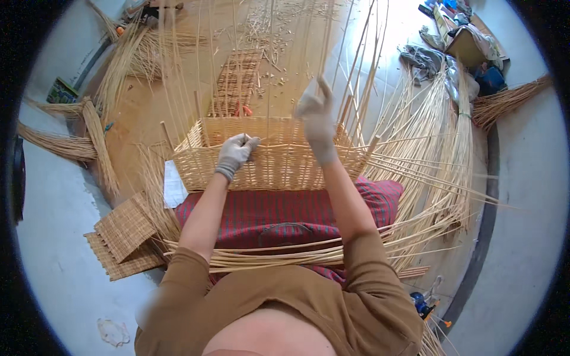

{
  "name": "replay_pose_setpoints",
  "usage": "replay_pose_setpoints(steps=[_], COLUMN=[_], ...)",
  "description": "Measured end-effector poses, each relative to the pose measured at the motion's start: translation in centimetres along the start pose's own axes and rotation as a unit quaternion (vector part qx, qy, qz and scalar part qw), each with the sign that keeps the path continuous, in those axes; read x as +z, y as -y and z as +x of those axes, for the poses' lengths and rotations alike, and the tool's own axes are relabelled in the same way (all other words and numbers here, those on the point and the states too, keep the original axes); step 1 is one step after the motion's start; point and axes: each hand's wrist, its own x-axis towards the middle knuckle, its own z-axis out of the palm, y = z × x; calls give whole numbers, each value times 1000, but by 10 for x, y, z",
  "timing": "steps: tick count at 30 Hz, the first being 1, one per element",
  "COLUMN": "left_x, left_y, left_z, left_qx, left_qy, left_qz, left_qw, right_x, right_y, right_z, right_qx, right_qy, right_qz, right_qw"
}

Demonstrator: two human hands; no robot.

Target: The person weaves wicker reeds through the upright stakes of a basket frame by hand, turning and rotating the basket to continue weaving the sides.

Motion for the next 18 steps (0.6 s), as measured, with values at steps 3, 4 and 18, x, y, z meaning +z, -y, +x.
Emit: replay_pose_setpoints(steps=[3,4,18], left_x=[7,4,119], left_y=[-6,-1,-37], left_z=[-3,-6,-1], left_qx=[12,153,12], left_qy=[18,-137,26], left_qz=[-5,64,-67], left_qw=[1000,977,997], right_x=[-90,-95,-53], right_y=[-53,-39,34], right_z=[-93,-110,18], right_qx=[102,179,-162], right_qy=[-71,-67,-39], right_qz=[35,48,-332], right_qw=[992,980,928])
